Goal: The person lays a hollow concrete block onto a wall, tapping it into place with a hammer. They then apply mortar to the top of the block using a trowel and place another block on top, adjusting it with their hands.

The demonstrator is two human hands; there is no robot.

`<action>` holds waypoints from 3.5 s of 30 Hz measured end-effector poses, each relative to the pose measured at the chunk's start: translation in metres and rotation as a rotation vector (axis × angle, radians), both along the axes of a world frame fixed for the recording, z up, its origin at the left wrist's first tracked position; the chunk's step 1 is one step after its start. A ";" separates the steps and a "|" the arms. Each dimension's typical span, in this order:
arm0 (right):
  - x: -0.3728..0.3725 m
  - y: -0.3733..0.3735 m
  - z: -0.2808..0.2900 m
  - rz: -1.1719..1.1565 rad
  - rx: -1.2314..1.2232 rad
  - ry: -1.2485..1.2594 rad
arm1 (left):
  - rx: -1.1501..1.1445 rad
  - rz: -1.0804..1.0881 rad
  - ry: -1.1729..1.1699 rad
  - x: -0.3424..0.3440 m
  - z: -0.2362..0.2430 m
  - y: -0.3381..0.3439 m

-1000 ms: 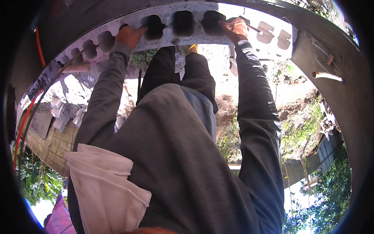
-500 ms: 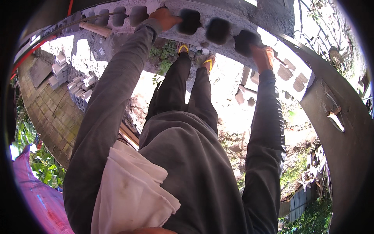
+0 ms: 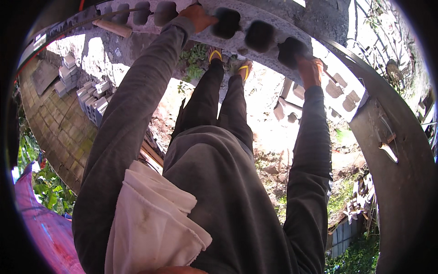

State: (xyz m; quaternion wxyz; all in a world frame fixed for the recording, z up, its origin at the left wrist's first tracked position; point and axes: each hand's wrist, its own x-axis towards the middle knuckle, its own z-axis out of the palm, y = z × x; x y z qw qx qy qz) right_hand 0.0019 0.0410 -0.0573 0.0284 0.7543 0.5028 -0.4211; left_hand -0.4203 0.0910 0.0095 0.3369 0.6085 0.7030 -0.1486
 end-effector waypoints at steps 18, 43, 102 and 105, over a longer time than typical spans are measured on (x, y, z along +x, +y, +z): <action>-0.019 -0.010 0.073 0.308 0.382 -0.400 | -0.017 0.010 0.014 0.003 -0.008 0.000; -0.253 0.091 0.058 0.000 0.509 1.479 | -0.008 0.159 -0.004 0.009 0.003 -0.005; -0.103 -0.028 0.065 0.018 0.825 0.196 | 0.108 0.300 -0.073 0.010 0.009 -0.007; -0.105 -0.028 0.066 0.025 0.815 0.163 | 0.124 0.311 -0.060 0.009 0.004 -0.011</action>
